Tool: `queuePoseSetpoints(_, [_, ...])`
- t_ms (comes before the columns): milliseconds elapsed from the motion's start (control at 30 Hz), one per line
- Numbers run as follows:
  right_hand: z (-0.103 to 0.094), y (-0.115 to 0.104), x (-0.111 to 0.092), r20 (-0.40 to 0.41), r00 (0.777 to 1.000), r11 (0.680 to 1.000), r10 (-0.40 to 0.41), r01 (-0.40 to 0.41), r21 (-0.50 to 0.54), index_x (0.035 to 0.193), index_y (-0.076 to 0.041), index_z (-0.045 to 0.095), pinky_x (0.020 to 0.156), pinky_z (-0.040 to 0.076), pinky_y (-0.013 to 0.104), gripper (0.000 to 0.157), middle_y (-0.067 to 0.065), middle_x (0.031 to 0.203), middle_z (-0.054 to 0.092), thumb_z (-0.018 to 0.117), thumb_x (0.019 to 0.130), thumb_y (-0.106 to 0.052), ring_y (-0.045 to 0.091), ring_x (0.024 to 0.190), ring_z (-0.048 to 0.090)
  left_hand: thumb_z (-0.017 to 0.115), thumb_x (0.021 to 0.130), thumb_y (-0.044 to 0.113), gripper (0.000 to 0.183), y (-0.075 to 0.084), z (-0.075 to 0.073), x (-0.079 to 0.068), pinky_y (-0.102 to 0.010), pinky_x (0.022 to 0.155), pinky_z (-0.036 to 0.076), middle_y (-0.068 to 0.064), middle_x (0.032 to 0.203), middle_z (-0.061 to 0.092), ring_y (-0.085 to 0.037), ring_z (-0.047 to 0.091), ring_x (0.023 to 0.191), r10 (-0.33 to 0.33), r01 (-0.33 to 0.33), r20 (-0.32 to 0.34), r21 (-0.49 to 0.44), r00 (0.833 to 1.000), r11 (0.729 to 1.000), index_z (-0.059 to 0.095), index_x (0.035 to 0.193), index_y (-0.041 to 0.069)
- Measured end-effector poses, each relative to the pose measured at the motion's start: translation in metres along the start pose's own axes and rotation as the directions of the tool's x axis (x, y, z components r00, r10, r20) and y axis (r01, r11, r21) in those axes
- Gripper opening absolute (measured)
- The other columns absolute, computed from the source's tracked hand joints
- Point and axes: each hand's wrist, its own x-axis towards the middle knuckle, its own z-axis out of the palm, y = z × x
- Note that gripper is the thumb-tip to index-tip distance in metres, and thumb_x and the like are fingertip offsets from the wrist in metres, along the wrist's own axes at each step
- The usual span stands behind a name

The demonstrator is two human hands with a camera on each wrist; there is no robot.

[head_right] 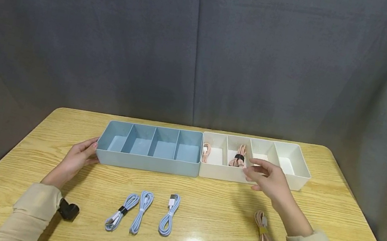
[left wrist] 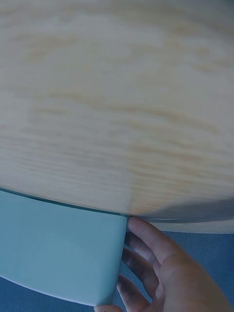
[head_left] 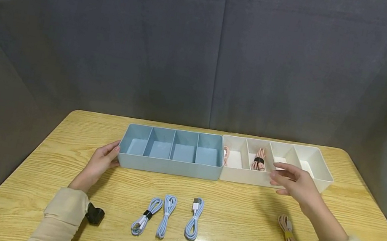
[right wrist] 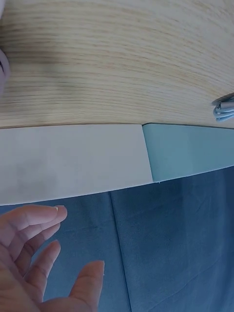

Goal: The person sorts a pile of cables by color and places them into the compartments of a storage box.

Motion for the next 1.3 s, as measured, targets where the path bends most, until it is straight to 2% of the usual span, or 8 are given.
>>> queuePoseSetpoints(400, [-0.005,0.008,-0.014,-0.009,1.000,0.996,-0.001,0.001,-0.085,0.130,0.011,0.039,0.064,0.053,0.030,0.055,0.022,0.106,0.059,0.056,0.092,-0.025,0.009,0.080,0.062,0.029,0.101,0.023,0.051,0.001,0.000,-0.002,-0.047,0.099,0.035,-0.026,0.144,0.020,-0.039,0.031,0.127,-0.002,0.002,0.011,0.007,1.000,1.000,0.015,0.144,-0.001])
queuePoseSetpoints(833, [-0.012,0.021,-0.025,-0.006,1.000,0.994,0.003,-0.004,-0.107,0.127,0.014,0.042,0.058,0.053,0.030,0.051,0.019,0.101,0.060,0.056,0.092,-0.021,0.011,0.075,0.062,0.030,0.101,0.024,0.051,0.002,0.000,-0.002,-0.047,0.099,0.035,-0.026,0.144,0.022,-0.039,0.032,0.126,0.004,-0.004,0.009,-0.002,1.000,1.000,0.016,0.144,-0.002])
queuePoseSetpoints(1067, [-0.015,0.027,-0.031,-0.019,0.999,0.993,0.044,-0.045,-0.108,0.126,0.014,0.042,0.058,0.052,0.030,0.052,0.022,0.105,0.060,0.056,0.092,-0.023,0.011,0.075,0.062,0.031,0.101,0.024,0.052,0.000,0.000,-0.001,-0.046,0.099,0.035,-0.026,0.143,0.023,-0.039,0.034,0.125,0.008,-0.008,0.007,-0.009,1.000,1.000,0.018,0.143,-0.002])
queuePoseSetpoints(1300, [-0.020,0.033,-0.037,0.000,0.996,0.989,0.087,-0.086,-0.121,0.128,0.011,0.042,0.061,0.052,0.032,0.055,0.021,0.108,0.060,0.057,0.091,-0.027,0.017,0.079,0.062,0.031,0.101,0.025,0.052,-0.003,-0.001,0.001,-0.046,0.098,0.036,-0.025,0.144,0.023,-0.038,0.033,0.126,0.007,-0.007,0.012,-0.007,1.000,1.000,0.018,0.144,-0.001])
